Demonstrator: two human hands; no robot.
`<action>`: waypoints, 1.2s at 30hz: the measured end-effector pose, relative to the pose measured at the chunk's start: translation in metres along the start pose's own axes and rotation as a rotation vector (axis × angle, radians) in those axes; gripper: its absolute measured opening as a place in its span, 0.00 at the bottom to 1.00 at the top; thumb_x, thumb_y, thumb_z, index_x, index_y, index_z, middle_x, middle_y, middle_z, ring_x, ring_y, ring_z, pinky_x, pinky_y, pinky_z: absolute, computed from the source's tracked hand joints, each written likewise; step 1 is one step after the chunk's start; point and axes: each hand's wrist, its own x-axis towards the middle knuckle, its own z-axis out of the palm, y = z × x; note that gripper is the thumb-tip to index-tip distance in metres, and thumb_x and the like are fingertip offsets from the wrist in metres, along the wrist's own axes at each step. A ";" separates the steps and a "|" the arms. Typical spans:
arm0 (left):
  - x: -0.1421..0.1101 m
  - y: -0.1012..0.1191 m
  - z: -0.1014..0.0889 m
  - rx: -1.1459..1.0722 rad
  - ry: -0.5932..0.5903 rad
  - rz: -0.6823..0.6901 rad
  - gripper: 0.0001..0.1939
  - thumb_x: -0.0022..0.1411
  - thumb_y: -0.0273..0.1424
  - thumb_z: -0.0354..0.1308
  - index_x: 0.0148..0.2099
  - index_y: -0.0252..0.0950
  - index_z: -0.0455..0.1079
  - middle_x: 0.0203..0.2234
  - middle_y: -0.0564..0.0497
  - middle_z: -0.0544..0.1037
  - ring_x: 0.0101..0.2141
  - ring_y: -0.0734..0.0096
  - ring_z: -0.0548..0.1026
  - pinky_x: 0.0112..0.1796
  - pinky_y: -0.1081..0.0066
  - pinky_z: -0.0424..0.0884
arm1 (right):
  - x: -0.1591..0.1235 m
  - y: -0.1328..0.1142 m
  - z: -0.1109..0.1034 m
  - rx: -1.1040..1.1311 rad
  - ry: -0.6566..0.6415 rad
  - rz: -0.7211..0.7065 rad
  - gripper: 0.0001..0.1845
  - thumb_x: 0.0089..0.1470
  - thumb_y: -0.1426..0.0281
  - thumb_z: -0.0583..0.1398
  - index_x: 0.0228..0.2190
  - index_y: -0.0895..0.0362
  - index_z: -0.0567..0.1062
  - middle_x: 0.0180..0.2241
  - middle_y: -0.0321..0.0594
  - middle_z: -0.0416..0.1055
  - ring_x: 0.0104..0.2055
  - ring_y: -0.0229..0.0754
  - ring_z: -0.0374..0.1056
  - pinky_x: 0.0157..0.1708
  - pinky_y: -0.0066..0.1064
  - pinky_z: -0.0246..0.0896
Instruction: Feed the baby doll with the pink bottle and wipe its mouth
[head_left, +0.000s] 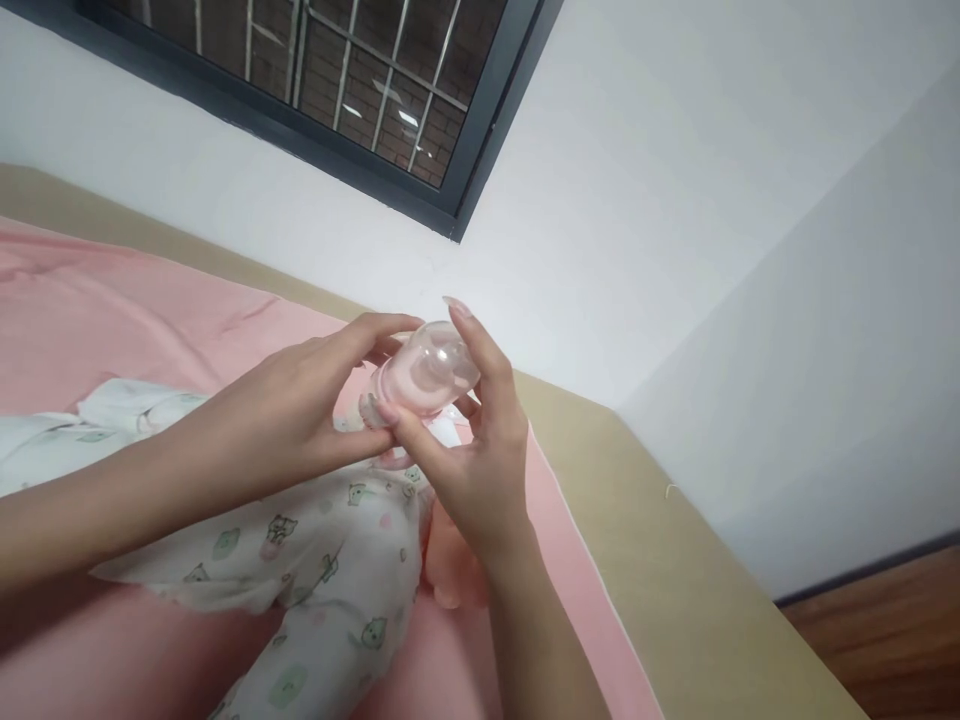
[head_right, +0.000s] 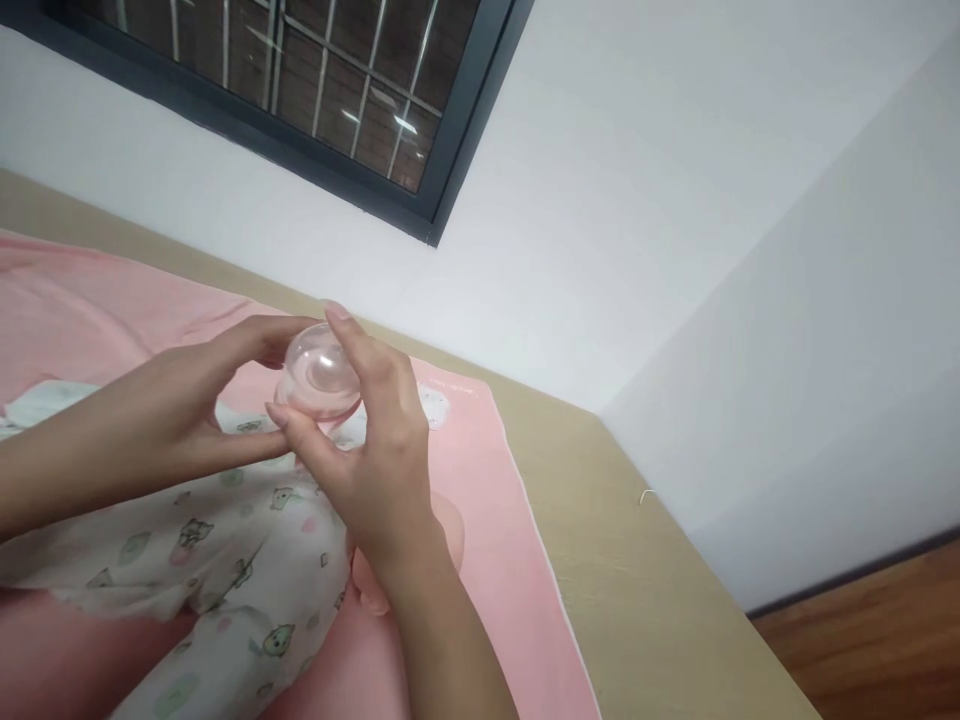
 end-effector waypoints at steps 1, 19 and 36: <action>0.000 0.000 0.000 -0.003 0.003 -0.005 0.29 0.60 0.38 0.55 0.61 0.43 0.54 0.52 0.50 0.71 0.47 0.60 0.73 0.43 0.64 0.71 | 0.000 0.001 0.002 0.000 0.005 -0.008 0.36 0.55 0.61 0.61 0.61 0.41 0.52 0.62 0.37 0.55 0.63 0.50 0.56 0.59 0.50 0.60; 0.033 -0.070 0.005 0.053 0.070 -0.151 0.26 0.52 0.41 0.59 0.53 0.40 0.65 0.48 0.51 0.75 0.46 0.56 0.72 0.45 0.61 0.68 | 0.010 0.022 -0.053 -0.011 0.412 0.170 0.34 0.53 0.62 0.59 0.58 0.45 0.51 0.55 0.43 0.60 0.59 0.47 0.61 0.58 0.47 0.58; 0.047 -0.187 0.011 0.267 -0.297 -0.481 0.28 0.53 0.28 0.55 0.56 0.30 0.54 0.41 0.46 0.73 0.39 0.61 0.71 0.35 0.74 0.63 | -0.094 0.226 -0.064 -0.473 0.214 0.886 0.33 0.43 0.68 0.56 0.53 0.58 0.61 0.49 0.53 0.67 0.49 0.51 0.67 0.50 0.41 0.62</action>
